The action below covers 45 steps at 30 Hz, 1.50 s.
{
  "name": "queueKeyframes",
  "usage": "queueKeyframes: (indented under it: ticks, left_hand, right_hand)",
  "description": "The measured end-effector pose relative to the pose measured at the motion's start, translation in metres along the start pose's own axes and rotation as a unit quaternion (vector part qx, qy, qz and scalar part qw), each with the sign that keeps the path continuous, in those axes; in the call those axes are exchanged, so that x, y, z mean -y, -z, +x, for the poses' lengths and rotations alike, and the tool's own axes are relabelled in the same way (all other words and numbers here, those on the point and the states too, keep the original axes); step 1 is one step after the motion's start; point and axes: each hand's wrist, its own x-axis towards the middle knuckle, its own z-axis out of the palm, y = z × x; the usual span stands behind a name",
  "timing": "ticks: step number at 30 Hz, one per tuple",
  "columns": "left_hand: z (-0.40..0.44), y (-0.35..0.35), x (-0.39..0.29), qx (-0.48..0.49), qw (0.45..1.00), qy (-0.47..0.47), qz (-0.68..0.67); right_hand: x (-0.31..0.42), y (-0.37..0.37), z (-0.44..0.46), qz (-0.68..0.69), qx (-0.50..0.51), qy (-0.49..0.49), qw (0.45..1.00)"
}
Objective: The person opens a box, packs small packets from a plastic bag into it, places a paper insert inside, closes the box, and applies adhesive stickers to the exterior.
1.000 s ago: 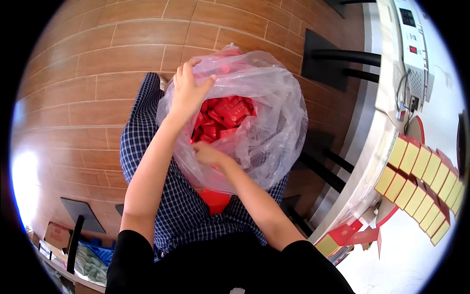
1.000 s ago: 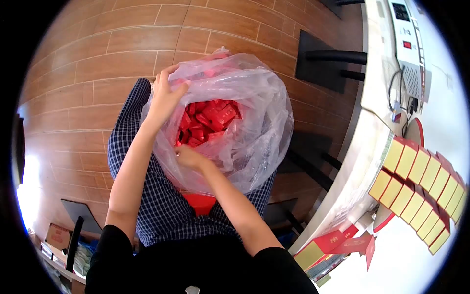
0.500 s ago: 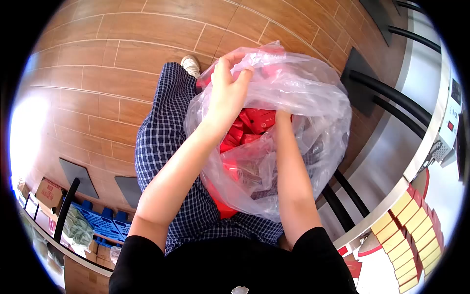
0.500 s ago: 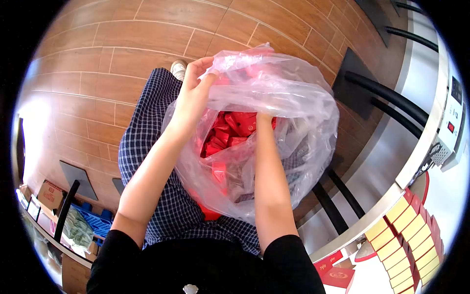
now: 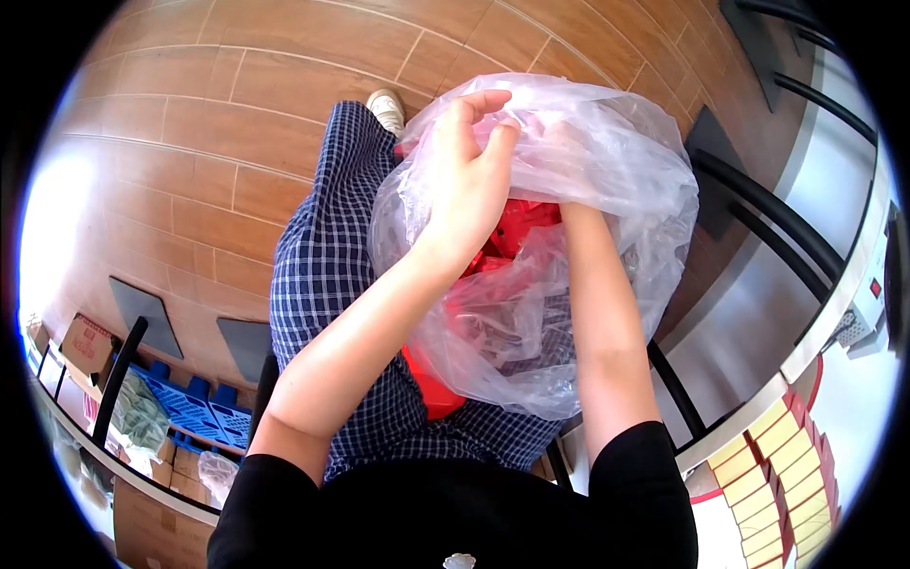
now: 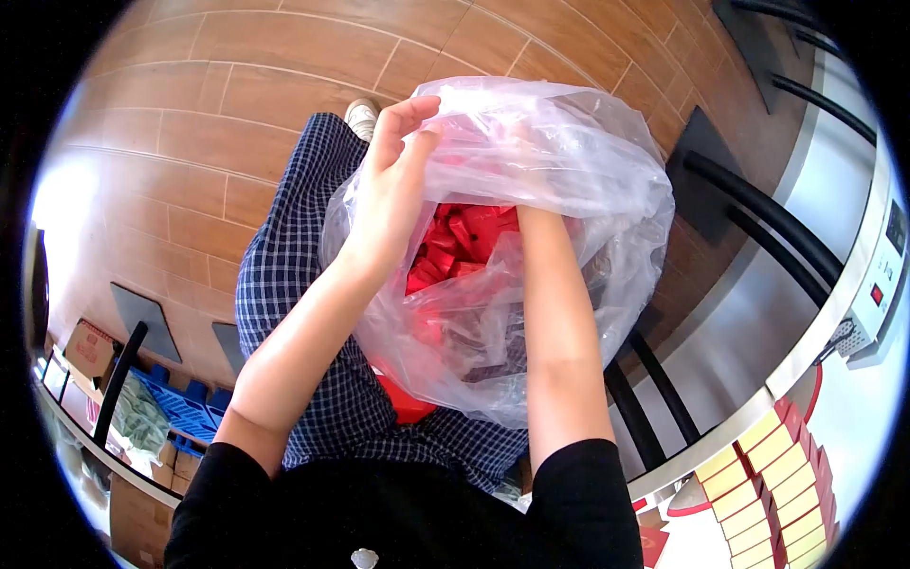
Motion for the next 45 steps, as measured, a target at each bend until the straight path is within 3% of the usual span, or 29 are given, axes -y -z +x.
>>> queueKeyframes:
  ticks: [11, 15, 18, 20, 23, 25, 26, 29, 31, 32, 34, 35, 36, 38, 40, 42, 45]
  left_hand:
    - [0.004, 0.004, 0.001, -0.004, 0.998, 0.048, -0.040]
    - [0.003, 0.002, -0.002, 0.000, 0.998, 0.053, -0.038]
    - [0.005, 0.000, -0.001, 0.015, 0.990, 0.077, -0.117]
    - [0.007, 0.000, 0.005, 0.002, 0.996, 0.048, -0.075]
    - [0.005, 0.000, -0.001, -0.002, 0.996, 0.047, -0.077]
    - [0.004, -0.001, -0.003, -0.013, 0.997, 0.041, -0.066]
    - [0.003, -0.001, -0.005, -0.012, 0.997, 0.041, -0.068]
    - [0.004, 0.001, -0.006, -0.015, 0.998, 0.033, -0.051]
    - [0.004, 0.002, -0.002, 0.009, 0.999, 0.016, -0.032]
    - [0.004, 0.001, -0.002, 0.030, 0.999, 0.000, -0.013]
    - [-0.001, -0.004, -0.003, 0.038, 0.999, -0.025, -0.010]
    - [-0.005, -0.006, -0.007, 0.078, 0.996, -0.028, -0.019]
    - [-0.009, -0.007, -0.010, 0.117, 0.992, -0.031, -0.028]
    - [-0.010, -0.008, 0.004, 0.166, 0.984, -0.058, -0.040]
    - [-0.013, -0.007, 0.013, 0.300, 0.954, -0.028, 0.002]
    - [-0.023, -0.011, 0.018, 0.321, 0.945, -0.058, 0.020]
    - [-0.028, -0.013, 0.024, 0.401, 0.915, 0.033, 0.007]
  right_hand:
    - [-0.018, -0.005, -0.008, -0.034, 0.036, 0.042, 0.998]
    - [-0.031, -0.001, -0.040, 0.005, 0.070, 0.088, 0.994]
    - [-0.022, -0.014, -0.081, 0.037, 0.097, 0.123, 0.987]
    - [-0.009, -0.020, -0.110, 0.041, 0.099, 0.127, 0.986]
    - [0.015, -0.028, -0.143, -0.053, 0.128, 0.053, 0.989]
    - [0.036, -0.016, -0.159, 0.032, 0.295, -0.093, 0.950]
    - [0.036, -0.027, -0.175, 0.057, 0.271, -0.083, 0.957]
    - [0.046, -0.045, -0.217, 0.048, 0.324, -0.094, 0.940]
    - [0.042, -0.059, -0.237, 0.165, 0.353, -0.062, 0.919]
    - [0.044, -0.053, -0.241, 0.167, 0.348, -0.065, 0.920]
    - [0.044, -0.039, -0.247, 0.278, 0.239, -0.095, 0.925]
    - [0.044, -0.031, -0.248, 0.270, 0.115, -0.041, 0.955]
    - [0.039, -0.020, -0.248, 0.269, 0.108, -0.046, 0.956]
    - [0.031, 0.015, -0.243, 0.394, -0.004, -0.093, 0.914]
    - [0.033, 0.062, -0.241, 0.421, -0.030, -0.095, 0.901]
    - [0.040, 0.105, -0.240, 0.448, -0.054, -0.094, 0.887]
    - [0.059, 0.154, -0.247, 0.639, -0.053, -0.059, 0.765]
